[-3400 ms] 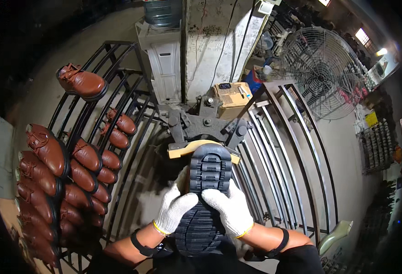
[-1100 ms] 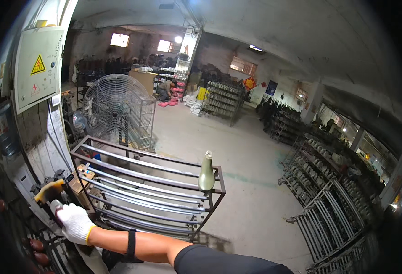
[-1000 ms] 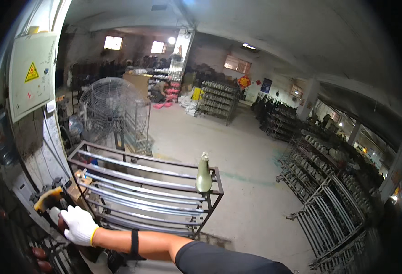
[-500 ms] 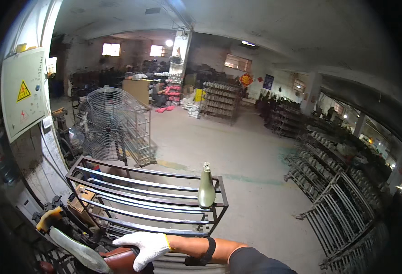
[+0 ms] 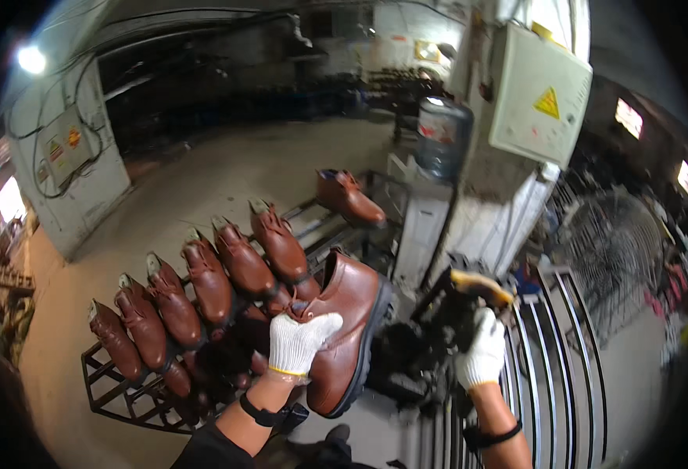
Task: The person picks up a shoe from a rack, presses it onto a machine, and then removes the green shoe last from inside and places it onto a separate rack, repeating this process for several shoes.
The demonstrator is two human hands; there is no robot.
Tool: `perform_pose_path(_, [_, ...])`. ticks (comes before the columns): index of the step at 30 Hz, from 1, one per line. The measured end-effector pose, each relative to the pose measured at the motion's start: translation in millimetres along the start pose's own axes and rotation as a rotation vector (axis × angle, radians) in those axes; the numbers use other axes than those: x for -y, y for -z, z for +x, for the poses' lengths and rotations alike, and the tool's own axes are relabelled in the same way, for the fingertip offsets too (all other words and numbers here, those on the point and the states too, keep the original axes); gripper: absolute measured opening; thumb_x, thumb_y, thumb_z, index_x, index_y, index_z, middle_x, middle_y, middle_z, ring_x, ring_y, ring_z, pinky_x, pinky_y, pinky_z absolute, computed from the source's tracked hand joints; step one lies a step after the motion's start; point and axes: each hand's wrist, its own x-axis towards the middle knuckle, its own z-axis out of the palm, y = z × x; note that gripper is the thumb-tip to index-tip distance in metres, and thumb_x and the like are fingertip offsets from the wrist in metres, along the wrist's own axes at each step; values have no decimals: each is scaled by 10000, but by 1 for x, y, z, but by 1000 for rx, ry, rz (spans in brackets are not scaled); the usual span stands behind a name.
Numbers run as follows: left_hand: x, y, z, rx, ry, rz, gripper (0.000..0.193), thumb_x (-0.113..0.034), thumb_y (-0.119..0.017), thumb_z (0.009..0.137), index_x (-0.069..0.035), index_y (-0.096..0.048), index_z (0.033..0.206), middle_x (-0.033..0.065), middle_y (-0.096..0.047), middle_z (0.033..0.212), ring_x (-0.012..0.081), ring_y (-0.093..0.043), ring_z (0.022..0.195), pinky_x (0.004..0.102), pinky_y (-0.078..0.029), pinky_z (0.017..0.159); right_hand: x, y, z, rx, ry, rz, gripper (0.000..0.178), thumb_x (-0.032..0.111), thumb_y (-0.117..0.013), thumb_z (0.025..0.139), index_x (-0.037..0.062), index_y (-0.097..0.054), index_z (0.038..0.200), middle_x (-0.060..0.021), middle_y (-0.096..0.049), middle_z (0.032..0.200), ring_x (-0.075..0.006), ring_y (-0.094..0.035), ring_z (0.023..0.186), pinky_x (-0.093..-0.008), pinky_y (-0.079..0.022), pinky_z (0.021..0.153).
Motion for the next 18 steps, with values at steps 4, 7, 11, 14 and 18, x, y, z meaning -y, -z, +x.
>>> perform_pose_path(4, [68,39,103,-220,334,169,501,-453,-875,774,13,-698,718,215,-678,652,412,-709,669,491,-571,659,23,-27,31,161,-109,82,1123,178,-807,712,-2,-225,1655,-281,-659,1213,-467,-647,1135,-500,-547,952])
perform_pose_path(7, [96,18,195,-294,450,263,535,-474,-846,752,52,-756,799,302,-729,811,473,-751,835,532,-598,732,30,-26,32,166,-105,88,1083,198,-810,719,2,-269,1636,-265,-657,1200,-466,-642,1132,-506,-546,952])
perform_pose_path(11, [162,-25,264,-417,636,370,537,-479,-855,761,14,-778,957,298,-762,957,483,-752,936,539,-606,842,46,-10,40,206,-155,112,1024,244,-811,753,6,-310,1614,-255,-664,1267,-451,-657,1175,-492,-546,991])
perform_pose_path(14, [201,-48,260,-397,708,434,755,-520,-877,762,0,-687,1276,307,-713,1250,465,-703,1158,548,-573,971,45,-8,45,235,-176,149,1000,261,-808,764,7,-332,1606,-261,-669,1279,-468,-667,1160,-498,-552,987])
perform_pose_path(18, [125,-123,170,-465,131,319,627,-289,-843,818,26,-604,1305,273,-704,1125,438,-698,1012,559,-559,927,17,8,57,379,-174,95,1015,271,-806,761,-1,-327,1615,-314,-661,1292,-498,-684,1109,-519,-554,983])
